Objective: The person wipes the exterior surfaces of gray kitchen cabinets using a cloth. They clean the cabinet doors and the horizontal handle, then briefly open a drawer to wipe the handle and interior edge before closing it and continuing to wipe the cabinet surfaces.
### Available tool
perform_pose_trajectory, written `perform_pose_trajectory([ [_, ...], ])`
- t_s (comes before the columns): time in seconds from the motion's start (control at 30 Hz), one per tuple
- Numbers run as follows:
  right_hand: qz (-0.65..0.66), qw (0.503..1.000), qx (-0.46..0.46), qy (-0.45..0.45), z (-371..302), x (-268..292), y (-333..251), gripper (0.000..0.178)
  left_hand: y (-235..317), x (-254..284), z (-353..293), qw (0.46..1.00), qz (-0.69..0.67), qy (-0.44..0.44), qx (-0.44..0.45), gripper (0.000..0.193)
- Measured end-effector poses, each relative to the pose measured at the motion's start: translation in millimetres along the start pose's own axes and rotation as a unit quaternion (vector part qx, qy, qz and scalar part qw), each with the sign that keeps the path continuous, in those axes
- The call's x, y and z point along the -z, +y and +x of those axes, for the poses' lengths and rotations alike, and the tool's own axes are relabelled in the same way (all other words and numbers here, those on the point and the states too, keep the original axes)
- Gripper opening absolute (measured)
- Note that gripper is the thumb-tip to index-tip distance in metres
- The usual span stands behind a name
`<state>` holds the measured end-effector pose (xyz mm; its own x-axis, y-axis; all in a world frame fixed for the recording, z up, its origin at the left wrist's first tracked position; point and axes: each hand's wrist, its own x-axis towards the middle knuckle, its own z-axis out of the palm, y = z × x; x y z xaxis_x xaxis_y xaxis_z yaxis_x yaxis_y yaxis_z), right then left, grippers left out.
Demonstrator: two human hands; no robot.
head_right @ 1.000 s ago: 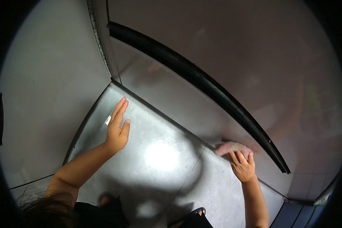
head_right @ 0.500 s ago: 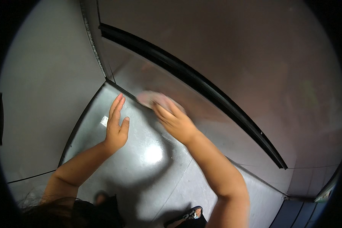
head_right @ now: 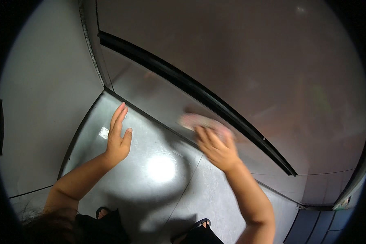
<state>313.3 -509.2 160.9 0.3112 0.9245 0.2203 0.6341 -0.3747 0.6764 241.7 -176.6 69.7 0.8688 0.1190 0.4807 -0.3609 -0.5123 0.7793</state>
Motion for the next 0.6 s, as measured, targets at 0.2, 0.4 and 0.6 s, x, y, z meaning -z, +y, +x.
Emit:
perform_pose_trajectory([
  [0.2,0.046,0.997,0.045,0.053,143.5,-78.7,-92.3,0.031,4.6,0.3,-6.4,1.0,0.021,-0.002,-0.019,0.061],
  [0.4,0.099,0.985,0.121,-0.076,119.8,-107.9,-126.3,0.029,12.6,0.1,-5.8,1.0,0.009,-0.021,0.0,0.061],
  [0.6,0.08,0.983,0.069,-0.152,-70.0,-79.3,-92.2,0.035,1.6,19.9,-11.8,1.0,0.029,-0.004,-0.001,0.06],
])
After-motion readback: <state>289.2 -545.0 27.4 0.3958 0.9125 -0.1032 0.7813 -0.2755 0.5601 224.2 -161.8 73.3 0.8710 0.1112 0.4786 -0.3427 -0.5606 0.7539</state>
